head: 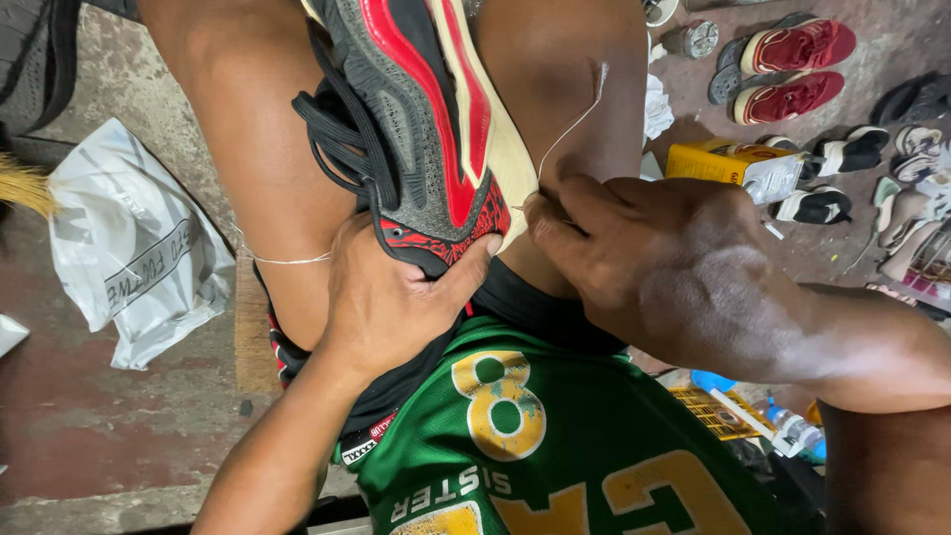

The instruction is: The person stitches the sole of a sneaker using a curved needle and thread, pulling the thread through the rubber and material multiple times while holding the shoe on their lap.

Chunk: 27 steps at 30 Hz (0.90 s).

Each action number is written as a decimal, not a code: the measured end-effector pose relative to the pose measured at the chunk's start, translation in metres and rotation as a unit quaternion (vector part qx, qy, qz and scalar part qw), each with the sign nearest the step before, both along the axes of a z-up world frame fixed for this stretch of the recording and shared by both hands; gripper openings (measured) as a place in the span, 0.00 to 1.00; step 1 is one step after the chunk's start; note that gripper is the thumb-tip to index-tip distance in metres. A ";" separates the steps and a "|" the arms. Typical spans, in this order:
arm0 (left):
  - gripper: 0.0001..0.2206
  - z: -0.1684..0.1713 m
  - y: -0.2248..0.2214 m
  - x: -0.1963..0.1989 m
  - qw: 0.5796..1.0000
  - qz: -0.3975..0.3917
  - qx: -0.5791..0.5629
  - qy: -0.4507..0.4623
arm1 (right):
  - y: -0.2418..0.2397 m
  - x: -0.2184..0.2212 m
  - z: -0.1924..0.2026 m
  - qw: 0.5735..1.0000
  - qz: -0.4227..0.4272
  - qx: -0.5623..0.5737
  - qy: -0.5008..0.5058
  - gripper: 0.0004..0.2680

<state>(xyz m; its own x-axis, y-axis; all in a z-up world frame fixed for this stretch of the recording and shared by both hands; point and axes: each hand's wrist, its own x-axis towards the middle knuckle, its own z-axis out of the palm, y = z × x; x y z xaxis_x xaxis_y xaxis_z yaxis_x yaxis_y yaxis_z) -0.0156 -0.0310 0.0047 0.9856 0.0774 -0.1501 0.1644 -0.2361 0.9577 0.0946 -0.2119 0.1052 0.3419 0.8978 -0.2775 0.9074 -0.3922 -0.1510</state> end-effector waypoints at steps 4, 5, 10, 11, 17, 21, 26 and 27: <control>0.06 -0.009 0.000 0.000 1.000 0.005 0.010 -0.027 | 0.003 0.002 -0.006 1.000 0.007 -0.008 0.020 0.17; 0.07 -0.011 0.000 0.000 0.999 0.006 0.018 -0.041 | 0.004 0.002 -0.007 1.000 0.013 -0.009 0.015 0.18; 0.07 -0.012 0.001 0.001 0.999 0.011 0.016 -0.045 | 0.005 0.000 -0.019 0.999 0.024 -0.010 -0.026 0.09; 0.07 -0.010 0.001 0.001 0.999 0.010 0.009 -0.031 | 0.005 0.000 -0.022 0.999 0.026 -0.015 -0.032 0.08; 0.09 -0.002 0.006 -0.012 0.998 0.048 0.000 -0.036 | 0.005 0.000 -0.019 0.997 0.041 0.052 -0.042 0.10; 0.04 -0.001 0.020 -0.060 0.969 0.230 -0.090 -0.006 | -0.008 0.012 -0.008 1.000 0.009 0.012 0.008 0.14; 0.05 0.002 0.062 -0.104 0.939 0.303 0.153 0.060 | -0.017 0.014 -0.008 0.996 0.004 0.049 -0.068 0.06; 0.05 0.004 0.067 -0.104 0.916 0.259 0.306 0.027 | -0.017 0.015 -0.009 0.997 0.005 0.041 -0.067 0.06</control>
<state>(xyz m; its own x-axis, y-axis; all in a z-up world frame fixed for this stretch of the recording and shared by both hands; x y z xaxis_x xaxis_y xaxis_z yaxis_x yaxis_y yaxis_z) -0.1193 0.0359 0.0085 0.7860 0.6175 0.0306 0.4483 -0.6033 0.6596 0.1095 -0.2291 0.0962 0.3618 0.9193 -0.1547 0.9254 -0.3742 -0.0598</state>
